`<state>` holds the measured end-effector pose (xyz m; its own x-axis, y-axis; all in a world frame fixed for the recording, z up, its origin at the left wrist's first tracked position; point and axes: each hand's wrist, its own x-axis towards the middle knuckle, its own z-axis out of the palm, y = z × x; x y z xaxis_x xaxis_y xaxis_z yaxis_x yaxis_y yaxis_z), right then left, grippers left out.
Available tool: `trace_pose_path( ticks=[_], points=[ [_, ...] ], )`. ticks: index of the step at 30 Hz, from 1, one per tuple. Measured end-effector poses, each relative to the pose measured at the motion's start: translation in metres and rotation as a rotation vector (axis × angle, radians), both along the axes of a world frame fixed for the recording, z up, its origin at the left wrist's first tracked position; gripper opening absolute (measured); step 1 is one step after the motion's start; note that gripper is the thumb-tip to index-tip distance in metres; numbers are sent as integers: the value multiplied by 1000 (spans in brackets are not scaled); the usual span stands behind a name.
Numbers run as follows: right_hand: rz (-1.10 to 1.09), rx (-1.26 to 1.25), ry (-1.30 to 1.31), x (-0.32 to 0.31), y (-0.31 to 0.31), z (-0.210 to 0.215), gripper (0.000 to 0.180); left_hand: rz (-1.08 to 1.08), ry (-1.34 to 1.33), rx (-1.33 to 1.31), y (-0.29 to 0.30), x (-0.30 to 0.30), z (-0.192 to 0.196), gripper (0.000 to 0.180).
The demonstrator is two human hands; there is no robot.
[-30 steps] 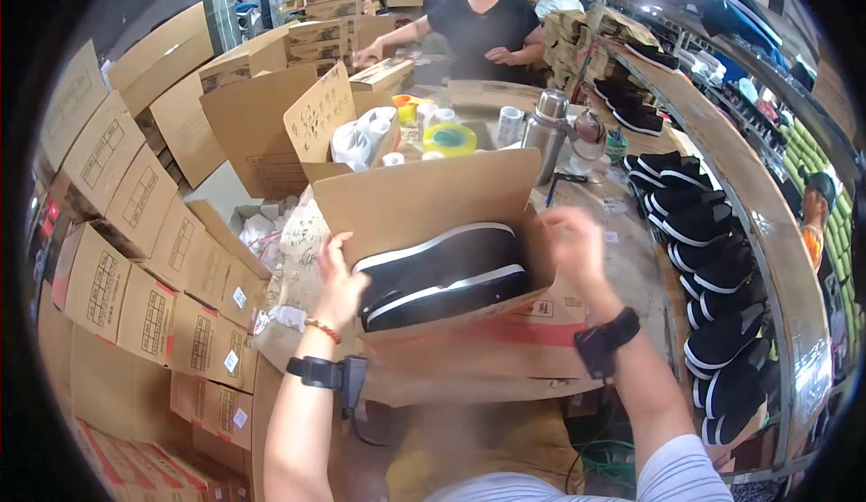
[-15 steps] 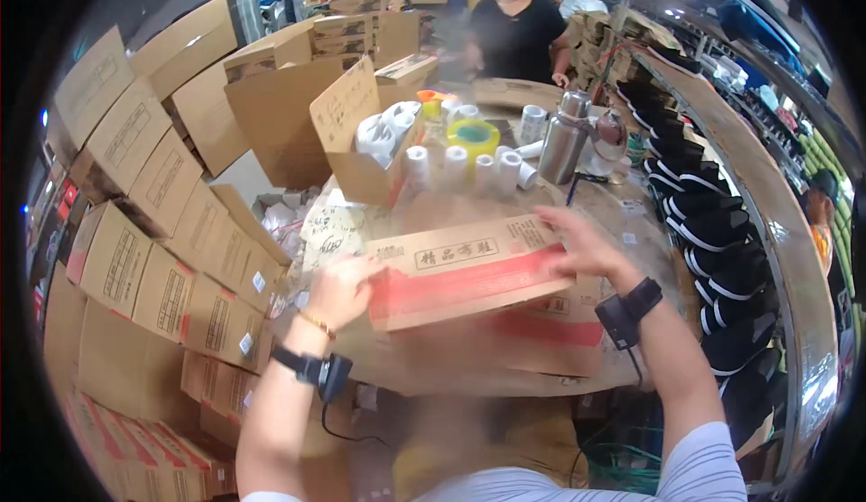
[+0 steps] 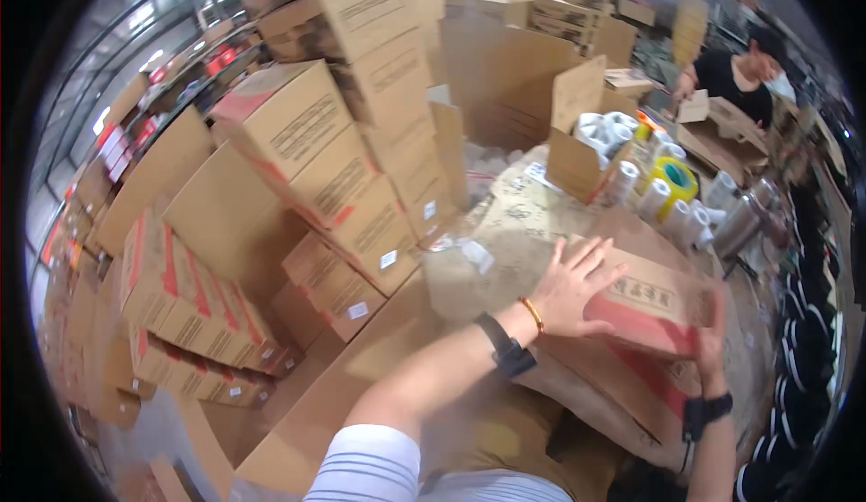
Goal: Packing pairs of shoes into individual shoe boxes and stacking the boxes.
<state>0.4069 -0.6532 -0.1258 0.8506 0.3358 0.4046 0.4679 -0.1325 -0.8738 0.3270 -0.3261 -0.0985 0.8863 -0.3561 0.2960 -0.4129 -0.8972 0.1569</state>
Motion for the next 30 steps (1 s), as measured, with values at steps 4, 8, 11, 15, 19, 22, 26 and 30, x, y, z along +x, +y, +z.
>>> trace_pose_path(
  ticks=[4,8,11,15,19,22,26,30],
  points=[
    [-310,340,202,-34,-20,-28,61,30,-8,-1352,-10,-34,-57,79],
    [168,439,582,-39,-32,-40,66,-33,434,-1709,30,-90,-43,82],
    [511,524,626,-59,5,-46,70,18,493,-1553,76,-177,10,71],
    [518,-242,-108,-94,164,11,65,590,191,-1525,155,-332,65,90],
    [455,-529,-183,-74,222,-3,47,844,-446,-856,175,-394,171,127],
    [389,-673,-293,-62,245,-14,45,1138,-439,111,208,-395,180,125],
    [255,-757,-432,-59,270,-50,48,1311,-344,293,328,-341,115,117],
    [180,-972,-507,-63,281,-51,55,1466,-94,489,455,-285,19,113]
  ],
)
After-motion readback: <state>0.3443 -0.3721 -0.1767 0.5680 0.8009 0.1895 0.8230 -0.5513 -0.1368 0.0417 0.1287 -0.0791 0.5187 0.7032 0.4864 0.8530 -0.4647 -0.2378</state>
